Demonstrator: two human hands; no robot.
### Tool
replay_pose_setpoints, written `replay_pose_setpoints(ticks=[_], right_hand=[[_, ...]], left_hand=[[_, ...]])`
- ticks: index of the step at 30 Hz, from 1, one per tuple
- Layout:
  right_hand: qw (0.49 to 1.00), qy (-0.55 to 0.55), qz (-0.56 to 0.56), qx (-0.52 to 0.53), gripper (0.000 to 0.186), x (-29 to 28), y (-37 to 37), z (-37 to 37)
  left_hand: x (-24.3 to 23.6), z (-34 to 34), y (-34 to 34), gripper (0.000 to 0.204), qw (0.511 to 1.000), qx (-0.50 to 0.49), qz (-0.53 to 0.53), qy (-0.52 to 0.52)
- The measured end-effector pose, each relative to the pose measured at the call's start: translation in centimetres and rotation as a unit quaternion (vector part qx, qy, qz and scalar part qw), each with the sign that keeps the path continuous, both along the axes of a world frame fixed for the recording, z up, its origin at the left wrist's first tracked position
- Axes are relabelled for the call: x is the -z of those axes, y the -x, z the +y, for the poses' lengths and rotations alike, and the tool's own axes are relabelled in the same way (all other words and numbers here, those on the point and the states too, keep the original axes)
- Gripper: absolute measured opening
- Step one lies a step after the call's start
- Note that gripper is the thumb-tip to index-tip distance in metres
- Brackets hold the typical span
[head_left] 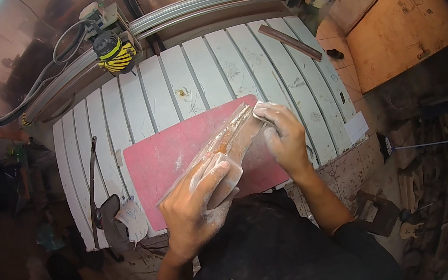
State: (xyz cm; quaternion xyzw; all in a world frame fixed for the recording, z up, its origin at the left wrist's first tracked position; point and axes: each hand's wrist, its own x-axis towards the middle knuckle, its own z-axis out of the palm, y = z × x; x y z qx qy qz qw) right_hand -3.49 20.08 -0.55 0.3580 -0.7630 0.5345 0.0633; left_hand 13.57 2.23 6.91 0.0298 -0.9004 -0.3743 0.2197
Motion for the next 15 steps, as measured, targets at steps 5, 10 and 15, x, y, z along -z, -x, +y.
replay_pose_setpoints(ticks=[5,10,15], right_hand=[[0.997,0.012,-0.001,-0.071,0.047,0.0,-1.2,-0.3],[0.996,-0.065,0.011,-0.067,0.047,-2.9,-3.0,-0.4],[0.94,-0.237,0.082,-0.231,0.029,-15.1,-4.8,1.2]], left_hand=[[-0.3,-0.2,0.2,0.065,1.0,-0.007,0.002,0.003],[-0.3,-0.5,0.6,0.063,1.0,-0.012,0.0,-0.004],[-0.2,-1.6,0.5,0.059,0.999,-0.047,-0.005,0.021]])
